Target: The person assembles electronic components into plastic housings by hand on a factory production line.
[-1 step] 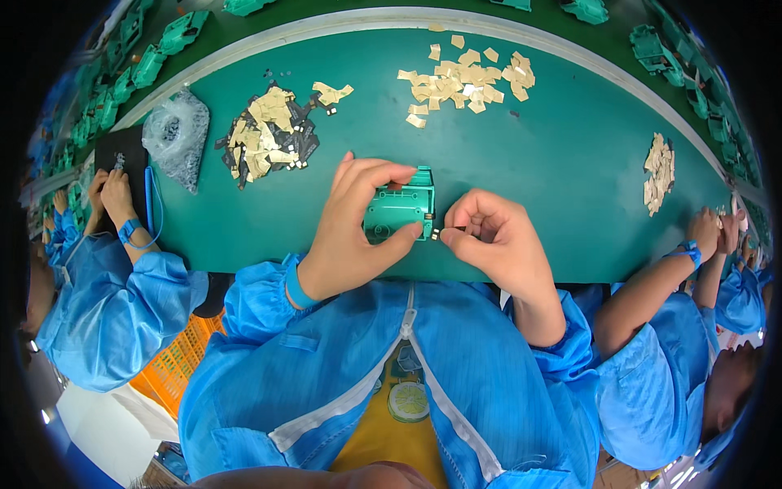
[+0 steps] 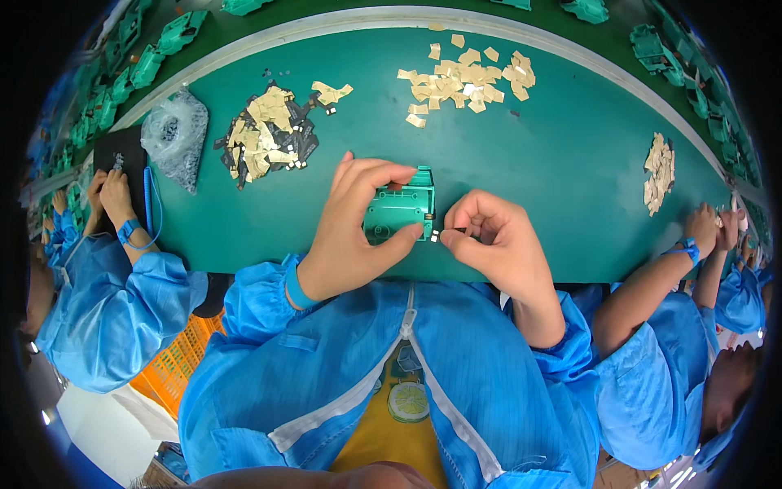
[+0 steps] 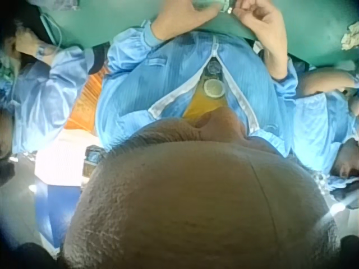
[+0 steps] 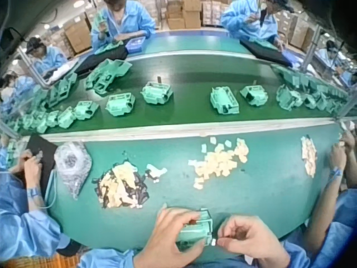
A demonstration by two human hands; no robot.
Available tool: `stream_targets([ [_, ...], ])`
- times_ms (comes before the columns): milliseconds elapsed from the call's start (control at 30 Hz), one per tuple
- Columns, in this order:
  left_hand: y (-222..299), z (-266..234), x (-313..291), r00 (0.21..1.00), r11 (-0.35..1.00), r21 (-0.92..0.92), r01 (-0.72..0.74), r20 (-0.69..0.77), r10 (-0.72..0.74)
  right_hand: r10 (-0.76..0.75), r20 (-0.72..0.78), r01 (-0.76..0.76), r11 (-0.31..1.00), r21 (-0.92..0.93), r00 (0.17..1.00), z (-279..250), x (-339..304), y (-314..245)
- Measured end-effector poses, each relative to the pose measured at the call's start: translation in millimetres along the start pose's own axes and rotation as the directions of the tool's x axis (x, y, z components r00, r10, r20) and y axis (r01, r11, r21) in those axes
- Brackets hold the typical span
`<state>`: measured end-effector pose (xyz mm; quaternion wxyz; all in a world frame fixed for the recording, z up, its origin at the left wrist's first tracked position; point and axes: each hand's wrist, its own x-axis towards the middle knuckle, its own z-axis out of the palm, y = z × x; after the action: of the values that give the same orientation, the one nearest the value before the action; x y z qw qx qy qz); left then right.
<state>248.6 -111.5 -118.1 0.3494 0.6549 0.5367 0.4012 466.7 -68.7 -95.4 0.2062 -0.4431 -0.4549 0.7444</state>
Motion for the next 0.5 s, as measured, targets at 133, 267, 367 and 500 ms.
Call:
stream_targets([
  [133,-7,-2,1,1.0,1.0,-0.007,0.013,0.017,-0.013,-0.017,-0.021,0.017,1.0,-0.012,1.0,4,4,3],
  [267,-11,-2,1,1.0,1.0,-0.004,0.011,0.025,-0.011,0.003,-0.043,-0.004,1.0,-0.009,0.999,6,6,3],
  [367,-12,-2,2,0.999,1.0,0.003,0.014,0.035,-0.014,-0.026,-0.043,0.026,1.0,0.002,0.999,9,7,3],
  [500,-13,-2,2,0.999,1.0,0.008,0.017,0.033,-0.017,-0.058,-0.084,0.056,0.998,-0.036,0.995,15,9,3],
])
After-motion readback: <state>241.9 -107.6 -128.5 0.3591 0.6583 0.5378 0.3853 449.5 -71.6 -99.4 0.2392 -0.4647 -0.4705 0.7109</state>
